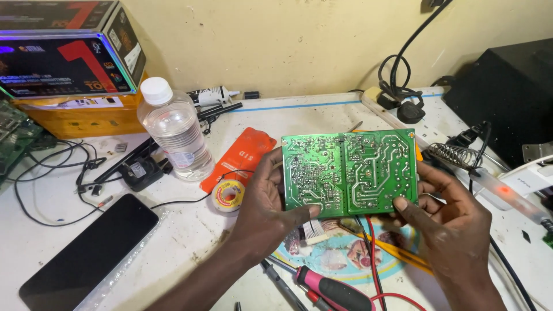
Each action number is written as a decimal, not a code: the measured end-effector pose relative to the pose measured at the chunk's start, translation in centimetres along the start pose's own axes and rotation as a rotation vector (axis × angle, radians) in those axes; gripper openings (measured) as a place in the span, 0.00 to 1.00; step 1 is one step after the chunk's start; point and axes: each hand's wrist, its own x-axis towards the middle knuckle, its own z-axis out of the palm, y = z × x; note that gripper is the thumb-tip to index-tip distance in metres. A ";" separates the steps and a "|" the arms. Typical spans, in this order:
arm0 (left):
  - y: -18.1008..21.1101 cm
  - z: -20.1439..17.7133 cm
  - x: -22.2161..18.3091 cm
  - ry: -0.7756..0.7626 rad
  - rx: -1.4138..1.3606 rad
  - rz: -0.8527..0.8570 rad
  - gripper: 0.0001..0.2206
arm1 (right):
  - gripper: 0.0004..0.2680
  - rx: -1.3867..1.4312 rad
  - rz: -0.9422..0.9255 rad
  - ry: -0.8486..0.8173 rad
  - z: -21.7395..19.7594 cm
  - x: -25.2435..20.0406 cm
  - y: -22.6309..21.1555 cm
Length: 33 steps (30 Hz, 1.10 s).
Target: A person is inspecting and troubleshooting a green circuit board at a workbench using a soldering iron and a smartphone for reference.
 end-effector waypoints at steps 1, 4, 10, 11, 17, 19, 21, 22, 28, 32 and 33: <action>-0.2 -0.1 0.1 -0.001 0.000 0.000 0.41 | 0.24 0.000 0.000 0.001 -0.1 0.1 0.2; -0.8 -0.3 0.0 -0.038 -0.039 0.045 0.42 | 0.25 0.022 -0.017 -0.008 -0.3 0.2 0.6; -0.8 -0.6 0.0 -0.061 -0.051 0.040 0.41 | 0.24 -0.018 0.013 -0.023 0.0 0.3 0.6; -0.8 -0.6 0.0 -0.052 -0.055 0.031 0.40 | 0.24 0.009 -0.001 -0.032 -0.1 0.4 1.1; -0.6 -0.6 0.2 0.011 -0.048 -0.018 0.37 | 0.24 0.055 0.036 -0.034 0.5 0.1 0.5; -0.5 -0.6 0.3 0.009 -0.061 -0.018 0.37 | 0.24 0.050 0.042 -0.030 0.6 0.1 0.4; -0.5 -0.6 0.2 0.023 -0.047 -0.033 0.37 | 0.24 -0.016 -0.006 -0.026 0.3 0.1 0.7; -0.5 -0.6 0.2 0.023 -0.049 -0.037 0.37 | 0.24 -0.018 -0.002 -0.025 0.4 0.1 0.8; -1.0 -0.8 0.5 0.023 -0.064 -0.010 0.36 | 0.23 0.033 -0.018 -0.041 0.7 -0.1 0.7; -1.0 -0.8 0.5 0.046 -0.056 -0.029 0.36 | 0.23 0.008 -0.021 -0.034 0.7 0.0 0.9; -1.1 -0.8 0.5 0.044 -0.079 -0.020 0.35 | 0.24 0.030 -0.045 -0.038 0.5 0.1 1.5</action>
